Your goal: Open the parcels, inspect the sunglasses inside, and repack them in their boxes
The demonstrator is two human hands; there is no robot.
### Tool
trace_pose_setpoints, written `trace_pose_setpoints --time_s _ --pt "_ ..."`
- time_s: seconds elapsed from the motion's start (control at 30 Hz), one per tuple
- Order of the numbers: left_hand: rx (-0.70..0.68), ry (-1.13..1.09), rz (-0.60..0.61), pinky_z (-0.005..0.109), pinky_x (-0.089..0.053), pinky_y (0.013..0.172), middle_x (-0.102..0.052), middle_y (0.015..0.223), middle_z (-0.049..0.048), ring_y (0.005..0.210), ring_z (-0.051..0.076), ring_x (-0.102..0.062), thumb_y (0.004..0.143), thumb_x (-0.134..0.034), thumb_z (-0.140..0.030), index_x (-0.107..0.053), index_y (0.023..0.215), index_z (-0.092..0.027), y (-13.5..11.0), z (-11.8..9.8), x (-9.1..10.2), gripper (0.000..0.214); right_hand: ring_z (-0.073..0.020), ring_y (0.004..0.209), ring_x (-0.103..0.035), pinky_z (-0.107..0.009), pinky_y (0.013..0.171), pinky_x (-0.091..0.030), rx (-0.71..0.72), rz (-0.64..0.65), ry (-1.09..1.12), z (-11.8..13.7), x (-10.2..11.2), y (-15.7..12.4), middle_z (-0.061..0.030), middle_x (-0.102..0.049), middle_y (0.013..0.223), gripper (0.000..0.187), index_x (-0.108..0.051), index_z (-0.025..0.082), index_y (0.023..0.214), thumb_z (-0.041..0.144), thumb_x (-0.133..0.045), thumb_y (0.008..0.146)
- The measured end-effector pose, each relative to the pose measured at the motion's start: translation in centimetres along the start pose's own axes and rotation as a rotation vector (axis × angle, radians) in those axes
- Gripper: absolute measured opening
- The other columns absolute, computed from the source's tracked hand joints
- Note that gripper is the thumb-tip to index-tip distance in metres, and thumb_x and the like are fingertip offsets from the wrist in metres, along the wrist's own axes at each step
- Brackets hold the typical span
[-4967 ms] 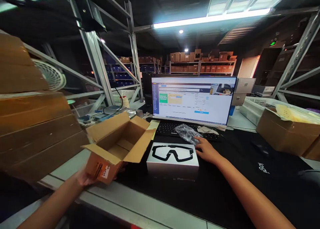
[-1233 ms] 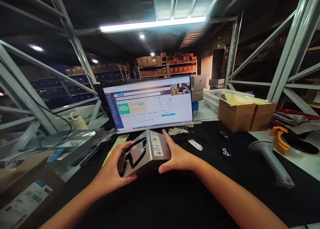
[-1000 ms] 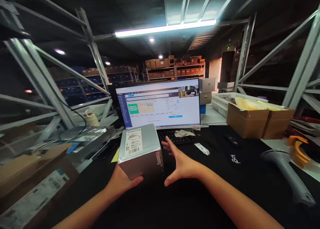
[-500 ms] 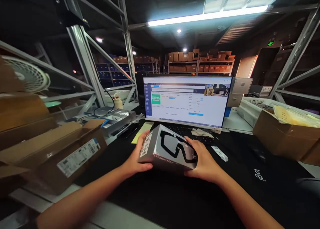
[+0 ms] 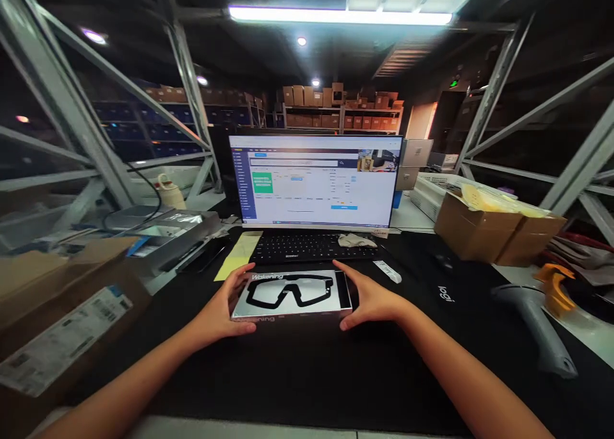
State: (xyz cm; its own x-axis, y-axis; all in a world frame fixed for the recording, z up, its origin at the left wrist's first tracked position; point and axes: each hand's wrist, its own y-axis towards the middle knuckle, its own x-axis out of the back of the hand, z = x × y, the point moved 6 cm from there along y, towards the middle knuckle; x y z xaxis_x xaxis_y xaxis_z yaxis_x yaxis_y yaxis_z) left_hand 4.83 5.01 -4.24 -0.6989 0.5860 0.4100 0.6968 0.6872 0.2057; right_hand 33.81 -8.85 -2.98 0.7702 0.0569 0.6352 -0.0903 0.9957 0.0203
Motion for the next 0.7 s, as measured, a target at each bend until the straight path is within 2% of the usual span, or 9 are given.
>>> trace_pose_setpoints --time_s 0.13,0.23,0.4,0.53,0.7 --pt "-0.024 -0.027 -0.005 0.058 -0.027 0.119 -0.038 0.149 0.0229 0.146 0.039 -0.033 0.057 -0.092 -0.053 -0.018 0.151 -0.024 0.4 0.1 1.4 0.123 -0.0397 0.144 -0.033 -0.055 0.121 -0.022 -0.01 -0.085 -0.044 -0.3 0.6 0.3 -0.0169 -0.03 0.161 0.132 -0.022 0.021 0.159 0.037 -0.093 0.048" --pt "-0.041 -0.046 0.016 0.059 -0.031 0.117 -0.041 0.147 0.0207 0.144 0.038 -0.037 0.059 -0.092 -0.047 -0.019 0.15 -0.028 0.4 -0.5 1.8 0.119 -0.0404 0.138 -0.041 -0.055 0.118 -0.028 0.016 -0.118 -0.059 -0.4 1.4 -0.3 -0.0165 -0.038 0.156 0.121 -0.032 0.021 0.154 0.035 -0.091 0.05" --pt "-0.043 -0.036 0.099 0.059 -0.026 0.119 -0.043 0.144 0.0175 0.143 0.036 -0.039 0.057 -0.093 -0.039 -0.022 0.147 -0.03 0.3 -1.4 0.5 0.114 -0.0391 0.134 -0.046 -0.053 0.115 -0.035 0.031 -0.15 -0.075 -2.3 3.6 -4.0 -0.0154 -0.046 0.147 0.103 -0.042 0.021 0.144 0.038 -0.088 0.053" --pt "-0.047 -0.019 0.133 0.059 -0.025 0.119 -0.044 0.145 0.0168 0.143 0.035 -0.039 0.056 -0.091 -0.033 -0.025 0.145 -0.029 0.2 -1.8 -0.5 0.111 -0.0412 0.135 -0.045 -0.053 0.115 -0.037 -0.039 -0.18 -0.112 -4.4 4.6 -7.6 -0.0174 -0.046 0.146 0.104 -0.042 0.019 0.142 0.044 -0.088 0.052" --pt "-0.047 0.014 0.136 0.06 -0.024 0.119 -0.042 0.147 0.0176 0.142 0.035 -0.041 0.057 -0.092 -0.034 -0.022 0.147 -0.03 -0.1 -1.1 0.3 0.114 -0.0405 0.133 -0.047 -0.053 0.114 -0.038 -0.11 -0.186 -0.109 -5.4 5.1 -9.4 -0.0182 -0.045 0.145 0.104 -0.04 0.019 0.141 0.044 -0.087 0.052"
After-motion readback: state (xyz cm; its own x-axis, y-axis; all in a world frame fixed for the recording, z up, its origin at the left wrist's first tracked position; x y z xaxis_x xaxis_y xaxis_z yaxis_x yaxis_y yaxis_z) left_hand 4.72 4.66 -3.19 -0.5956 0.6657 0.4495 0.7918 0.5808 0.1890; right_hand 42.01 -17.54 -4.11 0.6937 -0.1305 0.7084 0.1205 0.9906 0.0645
